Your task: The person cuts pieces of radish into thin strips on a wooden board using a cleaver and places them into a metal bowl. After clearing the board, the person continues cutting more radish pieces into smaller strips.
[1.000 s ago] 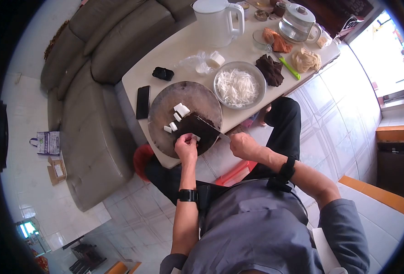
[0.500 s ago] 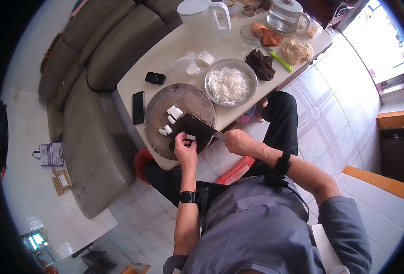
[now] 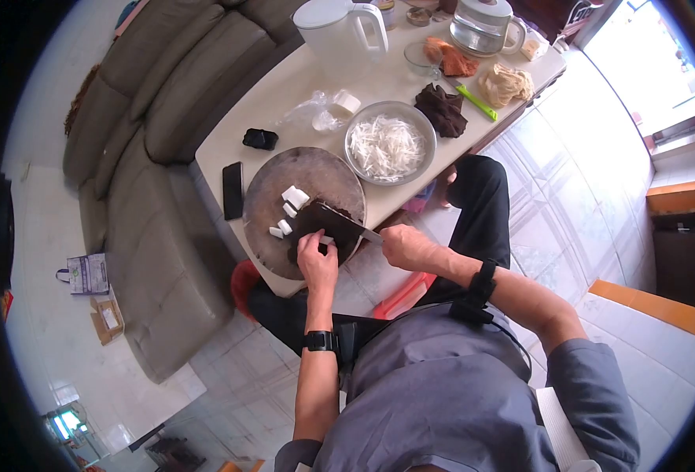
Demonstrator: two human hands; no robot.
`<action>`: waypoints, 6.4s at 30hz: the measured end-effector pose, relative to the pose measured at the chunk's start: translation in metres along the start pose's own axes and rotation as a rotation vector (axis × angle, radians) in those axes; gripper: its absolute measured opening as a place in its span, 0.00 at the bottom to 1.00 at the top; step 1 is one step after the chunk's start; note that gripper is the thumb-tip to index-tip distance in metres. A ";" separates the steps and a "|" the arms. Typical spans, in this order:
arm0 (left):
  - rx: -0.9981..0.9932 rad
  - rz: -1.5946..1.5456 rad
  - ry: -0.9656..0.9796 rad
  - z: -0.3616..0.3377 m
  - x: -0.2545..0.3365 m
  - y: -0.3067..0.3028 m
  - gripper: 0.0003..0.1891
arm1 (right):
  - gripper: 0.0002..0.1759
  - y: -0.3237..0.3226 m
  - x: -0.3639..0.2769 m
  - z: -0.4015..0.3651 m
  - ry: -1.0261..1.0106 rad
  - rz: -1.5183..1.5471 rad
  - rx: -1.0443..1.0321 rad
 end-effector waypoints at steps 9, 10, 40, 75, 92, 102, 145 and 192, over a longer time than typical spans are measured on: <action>0.213 0.007 0.241 -0.018 0.011 -0.017 0.13 | 0.06 -0.005 -0.019 0.002 -0.013 -0.094 -0.036; 0.210 0.012 0.285 -0.019 0.012 -0.016 0.11 | 0.06 -0.006 -0.026 0.002 -0.031 -0.109 -0.050; 0.163 0.095 0.353 -0.030 -0.016 0.010 0.12 | 0.11 0.009 -0.061 -0.003 -0.188 -0.291 -0.175; 0.225 0.061 0.334 -0.029 -0.010 0.006 0.08 | 0.10 0.000 -0.040 -0.003 -0.057 -0.193 -0.170; 0.242 0.044 0.331 -0.029 -0.015 0.007 0.07 | 0.09 0.003 -0.056 0.005 -0.118 -0.200 -0.268; 0.250 0.056 0.338 -0.028 -0.007 0.005 0.06 | 0.10 0.018 -0.053 0.014 -0.137 -0.256 -0.202; 0.271 0.026 0.325 -0.027 -0.007 0.003 0.06 | 0.08 0.017 -0.046 0.010 -0.088 -0.246 -0.229; 0.279 -0.028 0.309 -0.029 -0.011 0.003 0.06 | 0.07 0.010 -0.035 0.001 -0.078 -0.197 -0.092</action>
Point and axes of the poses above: each hand's wrist, its own z-axis towards the middle knuckle, its own y-axis out of the palm, x = y × z, the point moved 6 cm from there along z, towards the middle knuckle, and after that the axes turned 7 degrees about x, right-handed, at the moved point
